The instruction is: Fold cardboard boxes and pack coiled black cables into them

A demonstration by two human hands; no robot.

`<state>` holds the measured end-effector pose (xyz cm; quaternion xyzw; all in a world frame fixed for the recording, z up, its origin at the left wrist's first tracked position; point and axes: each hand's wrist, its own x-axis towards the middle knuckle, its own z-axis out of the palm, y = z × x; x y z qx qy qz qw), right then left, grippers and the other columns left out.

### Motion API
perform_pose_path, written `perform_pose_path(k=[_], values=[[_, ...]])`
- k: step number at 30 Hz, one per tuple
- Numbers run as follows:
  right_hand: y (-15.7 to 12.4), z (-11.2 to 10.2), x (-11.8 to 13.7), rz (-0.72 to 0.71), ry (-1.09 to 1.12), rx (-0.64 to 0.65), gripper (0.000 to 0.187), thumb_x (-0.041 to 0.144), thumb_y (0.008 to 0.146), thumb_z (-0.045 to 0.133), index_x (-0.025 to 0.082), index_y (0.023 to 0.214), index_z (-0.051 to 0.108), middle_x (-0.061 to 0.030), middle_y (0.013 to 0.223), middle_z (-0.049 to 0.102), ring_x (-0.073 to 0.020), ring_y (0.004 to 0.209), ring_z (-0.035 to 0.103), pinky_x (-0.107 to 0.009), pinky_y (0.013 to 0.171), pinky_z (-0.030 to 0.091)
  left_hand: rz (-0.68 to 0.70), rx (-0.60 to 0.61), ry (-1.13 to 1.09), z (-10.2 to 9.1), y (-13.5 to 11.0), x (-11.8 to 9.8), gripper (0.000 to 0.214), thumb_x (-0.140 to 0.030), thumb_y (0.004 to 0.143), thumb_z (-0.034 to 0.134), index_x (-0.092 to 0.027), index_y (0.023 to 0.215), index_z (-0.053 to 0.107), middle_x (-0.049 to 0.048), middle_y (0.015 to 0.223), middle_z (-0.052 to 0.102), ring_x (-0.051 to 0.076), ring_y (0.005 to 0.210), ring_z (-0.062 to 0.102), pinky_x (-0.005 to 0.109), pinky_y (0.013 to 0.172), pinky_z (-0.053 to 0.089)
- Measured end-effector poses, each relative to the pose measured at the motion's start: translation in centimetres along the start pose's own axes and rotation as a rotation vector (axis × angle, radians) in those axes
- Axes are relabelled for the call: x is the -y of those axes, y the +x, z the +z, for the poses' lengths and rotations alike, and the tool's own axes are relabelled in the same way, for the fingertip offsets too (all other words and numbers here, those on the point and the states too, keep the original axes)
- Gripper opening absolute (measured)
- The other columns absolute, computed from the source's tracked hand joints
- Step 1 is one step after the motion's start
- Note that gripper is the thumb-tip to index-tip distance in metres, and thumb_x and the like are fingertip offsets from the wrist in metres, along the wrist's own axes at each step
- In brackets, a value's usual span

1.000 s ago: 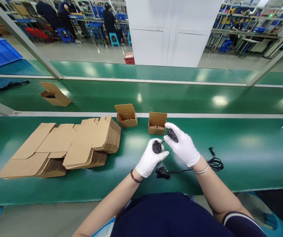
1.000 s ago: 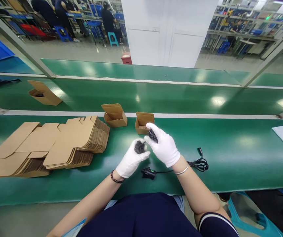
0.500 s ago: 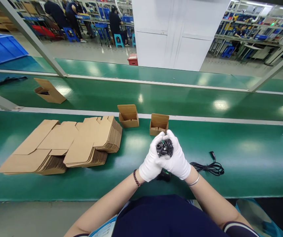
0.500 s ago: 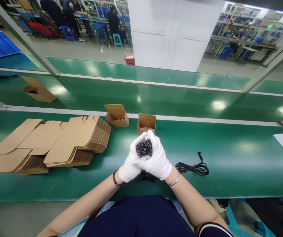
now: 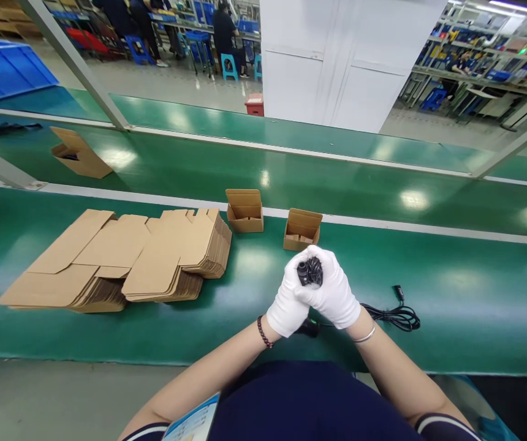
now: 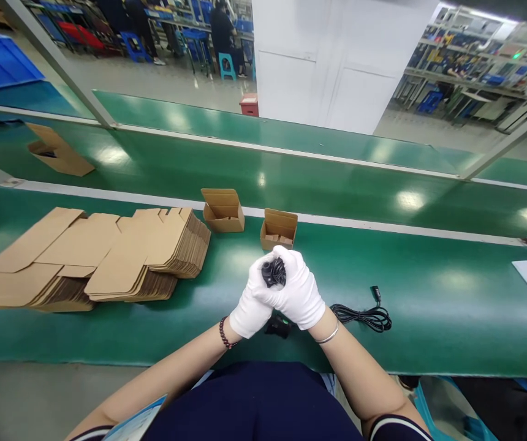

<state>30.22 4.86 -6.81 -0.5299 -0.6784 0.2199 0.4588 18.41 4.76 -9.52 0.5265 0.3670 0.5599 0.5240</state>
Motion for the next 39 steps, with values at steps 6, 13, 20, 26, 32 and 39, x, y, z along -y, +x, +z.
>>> perform_pose_path(k=[6,13,20,26,32,39], values=[[0.0,0.6,0.0,0.092,0.142,0.097,0.079,0.068,0.066,0.069,0.024,0.126,0.045,-0.0124,0.12,0.057,-0.0288,0.107,0.061,-0.045,0.092,0.05,0.087,-0.065,-0.082,0.1,0.0,0.7,0.039,-0.028,0.08,0.067,-0.027,0.117,0.052,0.0083,0.145,0.042,0.028,0.134,0.039,0.048,0.114,0.027],[0.8,0.6,0.1,0.138,0.245,0.237,0.055,0.048,0.077,0.07,0.026,0.121,0.046,-0.0067,0.112,0.065,-0.0226,0.099,0.065,-0.041,0.088,0.052,0.202,0.119,0.103,-1.3,0.1,-0.7,0.069,-0.013,0.068,0.073,-0.023,0.129,0.043,0.0145,0.15,0.032,0.033,0.143,0.023,0.054,0.118,0.018],[7.1,-0.4,-0.2,0.053,0.096,-0.043,0.045,0.052,0.077,0.067,0.023,0.108,0.053,-0.0023,0.096,0.066,-0.0197,0.086,0.065,-0.038,0.082,0.052,0.467,0.209,0.475,-5.7,5.7,-0.6,0.073,-0.029,0.08,0.066,-0.026,0.143,0.031,0.0135,0.158,0.017,0.031,0.145,0.02,0.051,0.116,0.025],[11.1,1.2,-3.0,-0.2,-0.285,-0.013,0.052,0.057,0.081,0.059,0.018,0.114,0.05,-0.0075,0.099,0.066,-0.0209,0.086,0.064,-0.035,0.081,0.05,0.619,0.113,1.153,-6.7,9.9,3.9,0.034,-0.033,0.073,0.074,-0.019,0.103,0.066,0.0195,0.146,0.039,0.041,0.135,0.037,0.056,0.104,0.037],[11.6,1.5,-2.9,-0.169,-0.988,0.37,0.051,0.059,0.09,0.042,0.018,0.118,0.051,-0.0138,0.102,0.064,-0.0264,0.088,0.063,-0.033,0.072,0.045,0.581,-0.061,1.248,-5.2,9.7,5.8,0.022,-0.037,0.087,0.058,-0.017,0.091,0.066,0.0192,0.125,0.06,0.033,0.119,0.055,0.05,0.096,0.044],[12.3,0.9,-1.9,-0.145,-1.151,0.632,0.055,0.064,0.09,0.037,0.016,0.111,0.053,-0.0161,0.095,0.067,-0.0286,0.081,0.066,-0.033,0.067,0.044,0.561,-0.009,1.225,-4.9,9.9,5.4,0.022,-0.035,0.091,0.053,-0.017,0.085,0.065,0.0118,0.098,0.07,0.024,0.087,0.066,0.038,0.077,0.049]])
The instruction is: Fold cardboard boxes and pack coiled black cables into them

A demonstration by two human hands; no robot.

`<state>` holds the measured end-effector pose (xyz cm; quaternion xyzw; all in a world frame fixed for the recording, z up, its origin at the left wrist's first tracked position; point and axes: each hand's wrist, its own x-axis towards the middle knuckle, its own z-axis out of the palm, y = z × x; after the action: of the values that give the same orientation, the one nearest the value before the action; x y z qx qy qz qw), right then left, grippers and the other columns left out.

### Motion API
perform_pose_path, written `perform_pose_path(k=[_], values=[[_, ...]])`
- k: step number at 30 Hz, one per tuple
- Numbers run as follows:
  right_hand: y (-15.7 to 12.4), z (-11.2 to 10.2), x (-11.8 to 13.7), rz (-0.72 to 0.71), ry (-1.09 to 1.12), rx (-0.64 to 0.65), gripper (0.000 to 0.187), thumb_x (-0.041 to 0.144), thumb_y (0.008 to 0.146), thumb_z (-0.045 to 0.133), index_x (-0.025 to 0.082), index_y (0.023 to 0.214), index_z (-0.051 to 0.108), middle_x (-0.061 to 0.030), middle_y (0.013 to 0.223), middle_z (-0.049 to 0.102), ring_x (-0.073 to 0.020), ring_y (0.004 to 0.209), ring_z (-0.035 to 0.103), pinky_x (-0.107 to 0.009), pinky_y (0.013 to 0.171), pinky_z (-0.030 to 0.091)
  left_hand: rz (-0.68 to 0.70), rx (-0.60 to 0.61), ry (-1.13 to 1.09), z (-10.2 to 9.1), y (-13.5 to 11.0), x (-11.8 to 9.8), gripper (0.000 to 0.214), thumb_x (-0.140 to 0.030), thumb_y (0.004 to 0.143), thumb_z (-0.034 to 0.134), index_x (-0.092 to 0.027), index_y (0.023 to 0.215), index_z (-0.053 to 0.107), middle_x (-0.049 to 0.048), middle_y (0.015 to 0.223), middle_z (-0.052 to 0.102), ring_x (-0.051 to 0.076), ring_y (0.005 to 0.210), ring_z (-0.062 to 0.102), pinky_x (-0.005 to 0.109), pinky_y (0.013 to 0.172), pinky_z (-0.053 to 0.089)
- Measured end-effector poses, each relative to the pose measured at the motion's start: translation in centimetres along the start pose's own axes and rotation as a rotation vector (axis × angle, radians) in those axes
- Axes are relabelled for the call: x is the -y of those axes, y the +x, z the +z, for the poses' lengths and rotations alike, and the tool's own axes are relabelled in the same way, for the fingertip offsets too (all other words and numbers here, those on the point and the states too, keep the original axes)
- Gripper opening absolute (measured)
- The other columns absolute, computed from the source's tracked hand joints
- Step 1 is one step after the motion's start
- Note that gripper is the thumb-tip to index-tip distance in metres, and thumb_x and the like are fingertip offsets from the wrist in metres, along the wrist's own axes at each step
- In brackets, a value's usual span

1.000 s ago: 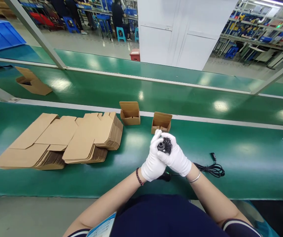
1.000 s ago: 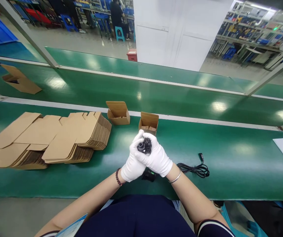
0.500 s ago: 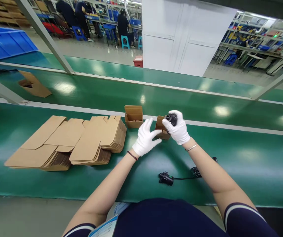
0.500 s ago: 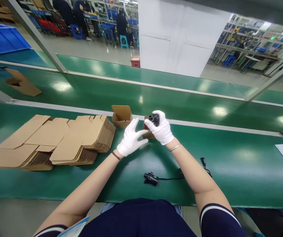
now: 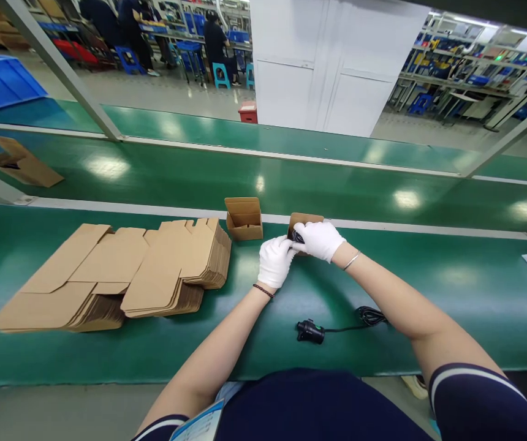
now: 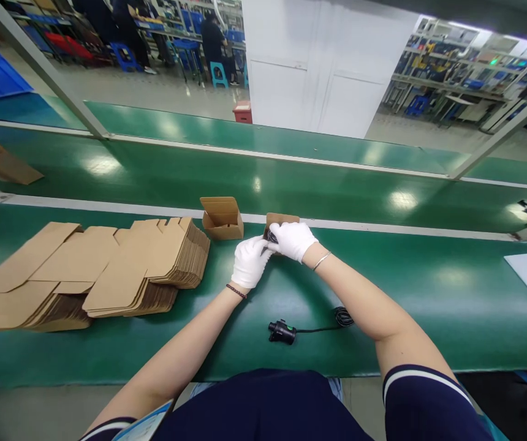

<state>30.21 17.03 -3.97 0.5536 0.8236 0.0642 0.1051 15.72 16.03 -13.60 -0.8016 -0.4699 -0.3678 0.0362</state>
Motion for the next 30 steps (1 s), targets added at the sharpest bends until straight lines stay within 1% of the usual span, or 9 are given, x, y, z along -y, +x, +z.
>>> perform_pose_path(k=[3,7,10,12,15,20,25,28,30], values=[[0.7,-0.1,0.0,-0.073,-0.01,0.063,0.065,0.073,0.081,0.044,0.015,0.108,0.054,-0.0171,0.093,0.068,-0.0303,0.081,0.067,-0.035,0.069,0.045,0.027,0.002,-0.031,0.2,0.0,0.2,0.023,-0.037,0.09,0.054,-0.017,0.084,0.064,0.011,0.093,0.071,0.023,0.089,0.066,0.037,0.083,0.049],[1.7,-0.3,0.4,-0.05,0.041,0.121,0.075,0.076,0.073,0.053,0.012,0.113,0.05,-0.0188,0.091,0.069,-0.0318,0.082,0.068,-0.037,0.07,0.047,0.058,0.006,-0.058,0.3,0.0,0.5,0.017,-0.033,0.089,0.056,-0.019,0.086,0.064,0.0097,0.094,0.071,0.022,0.092,0.065,0.04,0.094,0.045],[2.2,-0.4,0.9,-0.038,0.076,0.196,0.069,0.069,0.078,0.054,0.011,0.113,0.049,-0.0213,0.097,0.068,-0.0323,0.087,0.068,-0.038,0.072,0.048,0.078,-0.013,-0.029,-0.1,0.4,0.8,0.015,-0.03,0.089,0.054,-0.019,0.087,0.064,0.013,0.11,0.067,0.026,0.106,0.06,0.045,0.095,0.044],[2.2,-0.6,0.9,-0.061,0.083,0.235,0.064,0.064,0.08,0.055,0.01,0.114,0.049,-0.0212,0.101,0.067,-0.0321,0.089,0.068,-0.038,0.072,0.049,0.168,0.004,0.015,-0.7,1.0,1.0,0.015,-0.026,0.089,0.052,-0.019,0.087,0.064,0.0138,0.114,0.064,0.027,0.108,0.057,0.047,0.091,0.044],[2.2,-1.1,-0.1,-0.139,0.088,0.296,0.056,0.056,0.083,0.054,0.011,0.116,0.051,-0.0184,0.104,0.067,-0.0302,0.092,0.067,-0.036,0.073,0.049,0.355,0.079,0.05,-1.7,2.0,1.3,0.018,-0.015,0.088,0.046,-0.018,0.085,0.064,0.0123,0.105,0.066,0.025,0.098,0.058,0.043,0.083,0.046],[2.9,-2.4,-2.8,-0.283,0.063,0.476,0.033,0.034,0.083,0.057,0.019,0.112,0.06,-0.0081,0.091,0.071,-0.0234,0.075,0.068,-0.031,0.063,0.048,0.459,0.137,0.077,-2.6,3.1,1.6,0.022,-0.007,0.084,0.045,-0.016,0.085,0.066,0.0131,0.095,0.065,0.026,0.093,0.057,0.042,0.076,0.045],[3.2,-2.2,-1.7,-0.271,0.022,0.435,0.028,0.027,0.091,0.046,0.015,0.108,0.065,-0.0138,0.096,0.07,-0.0274,0.087,0.068,-0.034,0.069,0.048,0.523,0.217,0.069,-3.2,4.1,2.1,0.023,-0.007,0.079,0.048,-0.017,0.084,0.068,0.01,0.091,0.066,0.026,0.092,0.057,0.04,0.076,0.045],[2.9,-1.5,-0.8,-0.238,0.012,0.388,0.028,0.019,0.091,0.046,0.011,0.111,0.064,-0.017,0.098,0.069,-0.0279,0.089,0.068,-0.034,0.07,0.048,0.446,0.286,0.048,-3.9,4.8,2.0,0.028,-0.01,0.077,0.05,-0.018,0.095,0.069,0.0116,0.097,0.065,0.025,0.092,0.057,0.039,0.08,0.045],[2.7,-1.3,-0.9,-0.246,0.019,0.363,0.028,0.019,0.09,0.047,0.012,0.112,0.063,-0.0163,0.099,0.069,-0.0261,0.088,0.068,-0.033,0.07,0.047,0.427,0.357,0.061,-4.5,5.3,1.5,0.024,-0.017,0.08,0.052,-0.018,0.097,0.07,0.0117,0.093,0.066,0.026,0.092,0.057,0.039,0.079,0.045]])
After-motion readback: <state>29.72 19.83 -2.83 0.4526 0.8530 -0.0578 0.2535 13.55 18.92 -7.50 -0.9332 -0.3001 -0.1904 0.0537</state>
